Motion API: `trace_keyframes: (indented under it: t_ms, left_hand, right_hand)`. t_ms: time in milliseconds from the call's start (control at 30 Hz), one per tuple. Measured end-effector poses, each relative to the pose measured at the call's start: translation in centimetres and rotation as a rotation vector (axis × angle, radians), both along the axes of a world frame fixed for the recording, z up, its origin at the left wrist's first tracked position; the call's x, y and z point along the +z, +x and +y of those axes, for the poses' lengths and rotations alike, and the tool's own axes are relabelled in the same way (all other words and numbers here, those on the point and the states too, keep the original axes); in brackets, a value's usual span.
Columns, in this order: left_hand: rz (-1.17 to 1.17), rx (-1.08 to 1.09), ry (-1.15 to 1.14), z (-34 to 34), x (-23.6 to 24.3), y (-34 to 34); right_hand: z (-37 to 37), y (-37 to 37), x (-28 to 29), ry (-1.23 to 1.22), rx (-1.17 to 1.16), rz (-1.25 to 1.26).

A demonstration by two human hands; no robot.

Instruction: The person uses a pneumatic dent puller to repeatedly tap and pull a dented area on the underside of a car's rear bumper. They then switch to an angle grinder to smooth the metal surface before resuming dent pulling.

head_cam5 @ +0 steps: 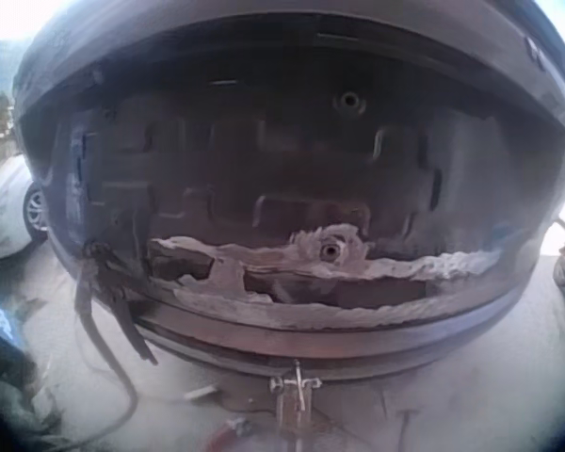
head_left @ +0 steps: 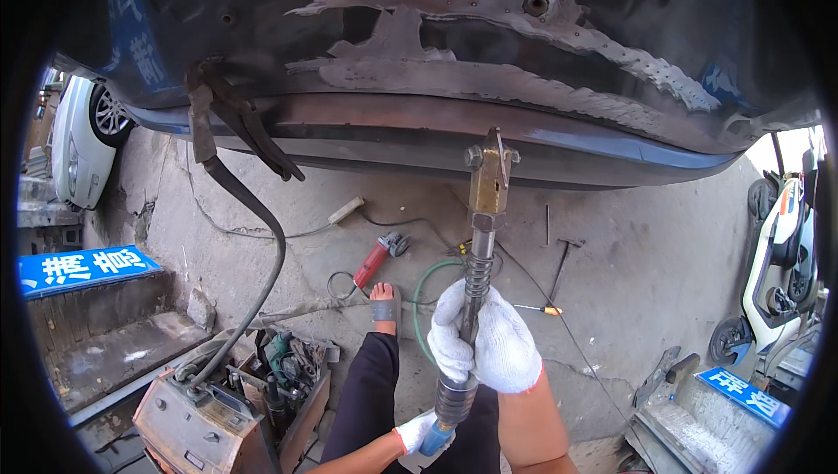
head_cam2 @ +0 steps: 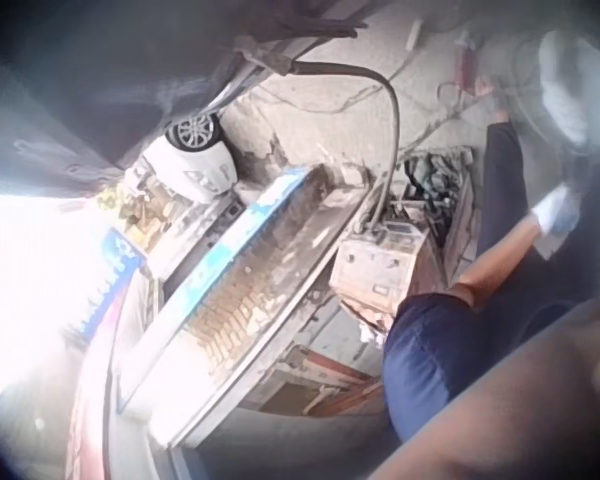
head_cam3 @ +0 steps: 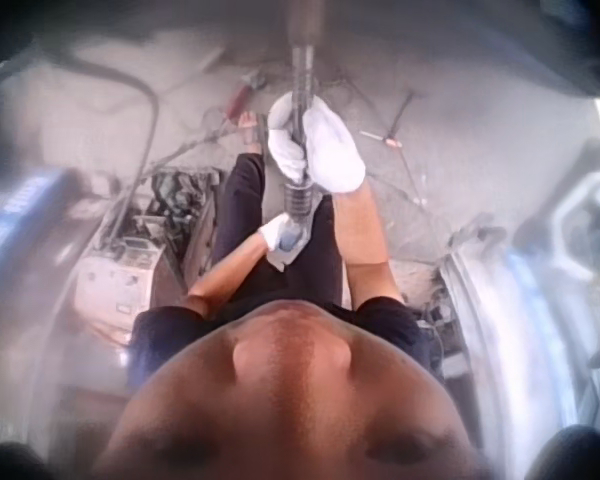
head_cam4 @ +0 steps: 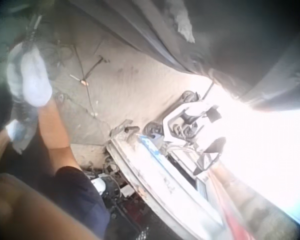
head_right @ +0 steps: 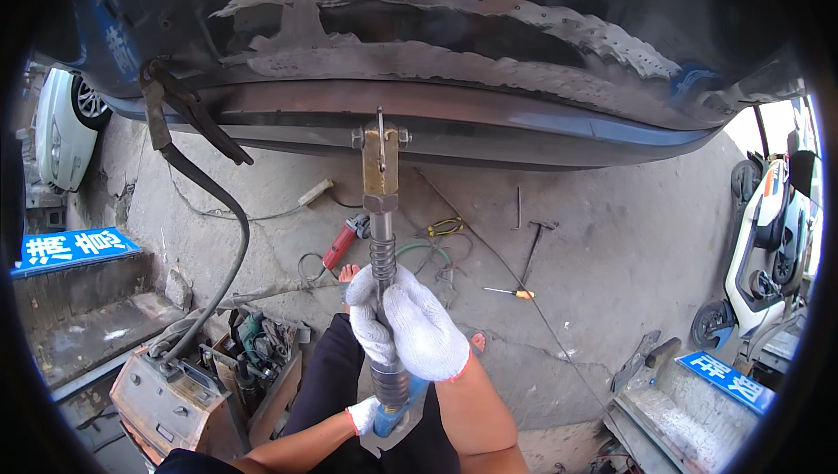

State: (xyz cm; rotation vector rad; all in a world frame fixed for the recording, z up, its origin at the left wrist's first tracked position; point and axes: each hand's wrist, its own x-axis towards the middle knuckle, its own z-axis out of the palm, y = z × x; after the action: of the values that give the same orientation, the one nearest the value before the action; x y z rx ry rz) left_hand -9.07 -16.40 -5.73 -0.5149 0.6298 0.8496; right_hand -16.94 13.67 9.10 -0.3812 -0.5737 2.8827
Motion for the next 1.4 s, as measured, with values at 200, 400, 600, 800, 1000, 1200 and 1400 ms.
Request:
trace_keyframes:
  t_ms: [200, 400, 600, 800, 1000, 1200, 1400]
  left_hand:
    - [0.041, 0.000, -0.046, 1.2, 5.5, -3.3]
    - [0.024, 0.028, -0.031, 2.6, 7.1, -3.5]
    - [0.016, 0.074, -0.052, 2.6, 7.7, -3.5]
    - [0.009, 0.177, -0.065, 1.3, 7.1, -2.4]
    - [-0.009, 0.276, -0.099, -1.5, 5.6, -0.6]
    - [0.015, 0.337, -0.107, -0.5, 6.7, -2.1]
    - [0.058, 0.355, -0.178, 1.8, 9.5, -4.0]
  right_hand:
    - [1.7, -3.1, 3.3, -0.313, 0.038, -0.055]
    - [3.5, -4.9, 4.6, -0.404, 0.071, 0.086]
    - [4.2, -5.8, 4.3, -0.515, 0.110, 0.196]
    - [4.5, -6.2, 5.5, -0.305, 0.067, -0.032]
    - [2.0, -6.8, 7.2, 0.051, 0.035, -0.394]
    - [2.4, -8.5, 7.0, -0.131, 0.122, -0.231]
    - [2.6, -9.5, 7.9, -0.029, 0.131, -0.333]
